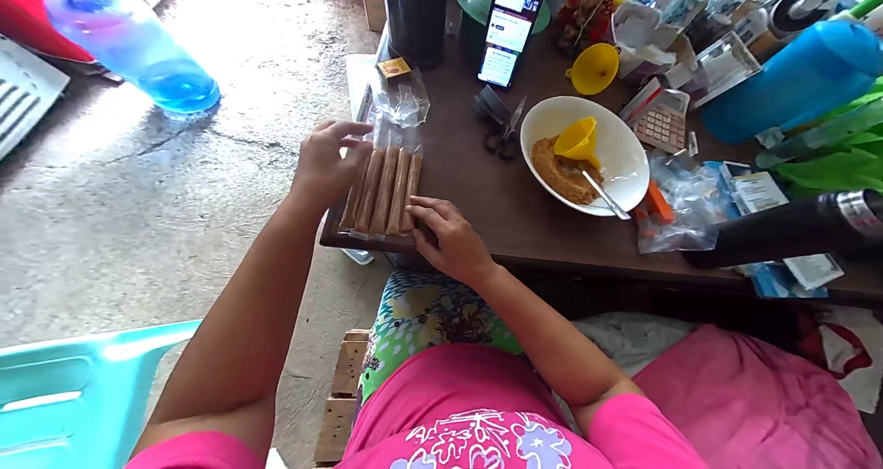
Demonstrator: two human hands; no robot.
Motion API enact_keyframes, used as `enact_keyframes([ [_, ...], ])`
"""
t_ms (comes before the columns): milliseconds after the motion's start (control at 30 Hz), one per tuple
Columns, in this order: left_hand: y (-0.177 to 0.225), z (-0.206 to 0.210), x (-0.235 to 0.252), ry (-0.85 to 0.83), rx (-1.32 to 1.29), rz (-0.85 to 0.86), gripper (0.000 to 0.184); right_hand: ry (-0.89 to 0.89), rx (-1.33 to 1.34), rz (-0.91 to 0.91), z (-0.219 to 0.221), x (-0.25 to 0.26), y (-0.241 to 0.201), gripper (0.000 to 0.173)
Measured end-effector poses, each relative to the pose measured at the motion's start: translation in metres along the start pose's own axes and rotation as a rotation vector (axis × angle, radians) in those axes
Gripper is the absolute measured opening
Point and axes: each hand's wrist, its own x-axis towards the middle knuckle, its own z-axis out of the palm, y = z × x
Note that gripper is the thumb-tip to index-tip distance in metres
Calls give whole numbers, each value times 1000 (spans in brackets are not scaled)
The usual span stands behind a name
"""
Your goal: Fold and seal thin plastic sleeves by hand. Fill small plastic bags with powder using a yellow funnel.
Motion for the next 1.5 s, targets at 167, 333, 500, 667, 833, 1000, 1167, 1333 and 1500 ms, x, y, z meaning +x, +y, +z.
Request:
enact_keyframes([
  [167, -24, 2, -35, 77, -39, -31, 36, 90, 58, 92, -4, 1, 0, 31],
  [333, -23, 18, -56, 121, -84, -46, 44, 32, 3, 58, -2, 0, 0, 31],
  [500, -17, 22, -61, 127, 50, 3, 39, 5, -64, 59, -1, 0, 0, 41],
  [667, -13, 26, -62, 143, 110, 0, 37, -20, -164, 34, 2, 0, -3, 37],
  [833, -12, 28, -68, 159, 114, -2, 35, -8, -153, 35, 2, 0, -2, 35],
  [1000, -11, 29, -74, 228, 76, -22, 34, 28, -132, 31, 2, -1, -3, 37],
  [1167, -15, 31, -81, 318, 21, -16, 41, 63, -102, 51, 0, -5, -2, 42],
  [1333, -9, 37, -90, 329, 206, 20, 54, 71, -91, 58, -6, -13, -2, 40],
  [1500, -8, 36, -91, 304, 403, 8, 55, 85, -48, 85, 0, -12, -4, 34],
])
